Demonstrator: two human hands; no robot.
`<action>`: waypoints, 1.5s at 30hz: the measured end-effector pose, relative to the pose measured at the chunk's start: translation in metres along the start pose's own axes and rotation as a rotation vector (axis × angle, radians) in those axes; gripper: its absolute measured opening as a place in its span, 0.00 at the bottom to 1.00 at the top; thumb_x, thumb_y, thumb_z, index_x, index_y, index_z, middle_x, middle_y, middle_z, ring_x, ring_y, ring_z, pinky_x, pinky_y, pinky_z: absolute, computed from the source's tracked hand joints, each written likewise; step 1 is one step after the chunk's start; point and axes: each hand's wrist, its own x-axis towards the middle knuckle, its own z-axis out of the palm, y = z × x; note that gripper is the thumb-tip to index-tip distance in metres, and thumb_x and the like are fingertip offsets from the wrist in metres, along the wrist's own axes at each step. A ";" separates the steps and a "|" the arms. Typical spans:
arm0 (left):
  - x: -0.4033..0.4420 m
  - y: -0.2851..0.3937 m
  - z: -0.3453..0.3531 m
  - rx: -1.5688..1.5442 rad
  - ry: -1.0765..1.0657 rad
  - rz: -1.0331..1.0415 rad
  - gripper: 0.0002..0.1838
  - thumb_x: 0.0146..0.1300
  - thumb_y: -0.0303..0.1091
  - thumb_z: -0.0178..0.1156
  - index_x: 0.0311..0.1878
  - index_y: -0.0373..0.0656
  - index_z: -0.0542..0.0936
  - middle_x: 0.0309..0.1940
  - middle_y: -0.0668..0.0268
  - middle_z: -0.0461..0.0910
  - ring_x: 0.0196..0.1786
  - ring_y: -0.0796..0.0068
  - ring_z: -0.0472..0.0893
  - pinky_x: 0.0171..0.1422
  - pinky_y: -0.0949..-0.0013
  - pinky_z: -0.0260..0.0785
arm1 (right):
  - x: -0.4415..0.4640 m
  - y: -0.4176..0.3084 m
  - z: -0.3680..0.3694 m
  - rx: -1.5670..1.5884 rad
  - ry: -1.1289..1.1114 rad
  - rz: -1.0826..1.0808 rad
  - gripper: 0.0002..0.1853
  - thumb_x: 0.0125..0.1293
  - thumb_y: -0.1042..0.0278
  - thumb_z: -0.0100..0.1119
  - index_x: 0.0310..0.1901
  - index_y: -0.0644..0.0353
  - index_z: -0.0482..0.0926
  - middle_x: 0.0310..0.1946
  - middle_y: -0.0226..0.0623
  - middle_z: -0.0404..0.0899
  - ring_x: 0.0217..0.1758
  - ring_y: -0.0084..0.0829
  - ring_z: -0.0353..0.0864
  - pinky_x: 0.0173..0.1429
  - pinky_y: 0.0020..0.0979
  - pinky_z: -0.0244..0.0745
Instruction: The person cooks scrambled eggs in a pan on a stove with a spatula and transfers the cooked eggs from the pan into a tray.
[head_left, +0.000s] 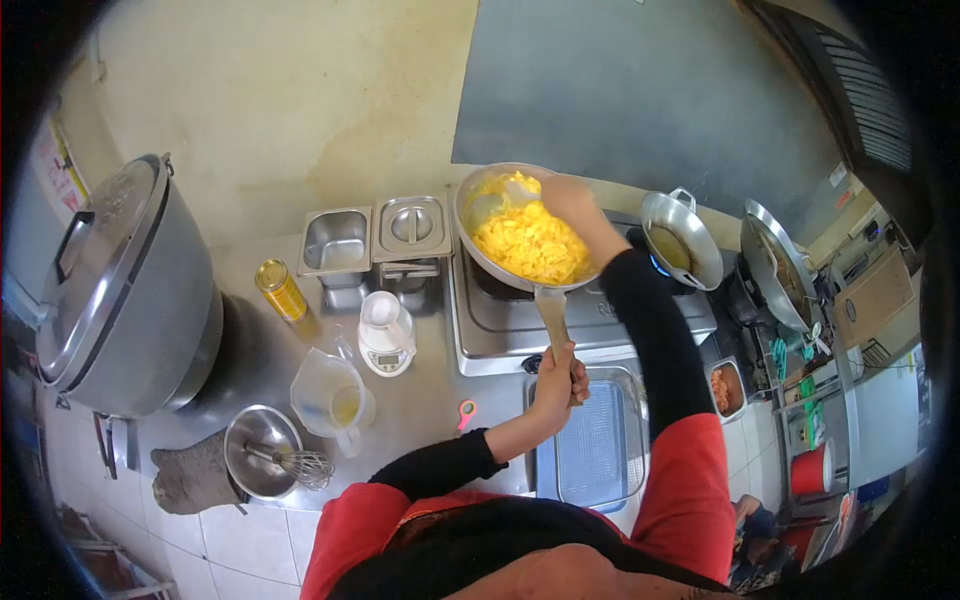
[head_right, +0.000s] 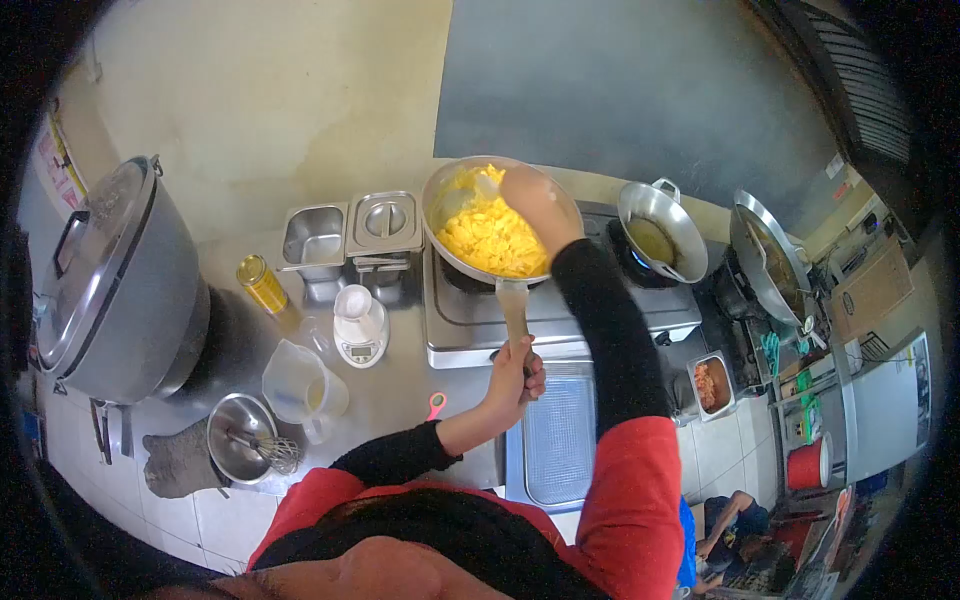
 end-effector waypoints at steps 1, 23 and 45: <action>0.000 0.001 0.000 -0.003 0.001 0.000 0.15 0.62 0.43 0.49 0.45 0.46 0.61 0.19 0.69 0.62 0.15 0.81 0.59 0.16 0.76 0.52 | -0.002 0.004 -0.022 -0.046 -0.108 0.045 0.10 0.54 0.69 0.48 0.32 0.62 0.79 0.32 0.47 0.78 0.35 0.42 0.79 0.37 0.39 0.73; 0.004 -0.002 -0.001 -0.043 -0.040 -0.019 0.15 0.62 0.44 0.49 0.44 0.47 0.61 0.18 0.69 0.61 0.16 0.82 0.59 0.16 0.77 0.52 | -0.023 0.028 -0.039 -0.262 -0.359 0.038 0.09 0.51 0.66 0.52 0.30 0.58 0.80 0.31 0.41 0.79 0.35 0.36 0.80 0.32 0.37 0.73; 0.003 0.003 -0.002 -0.023 -0.065 -0.065 0.11 0.63 0.43 0.47 0.36 0.49 0.57 0.19 0.69 0.61 0.15 0.81 0.59 0.16 0.75 0.53 | -0.064 0.040 -0.122 -0.283 -0.340 -0.047 0.10 0.50 0.66 0.51 0.29 0.60 0.80 0.27 0.42 0.80 0.31 0.39 0.80 0.33 0.37 0.74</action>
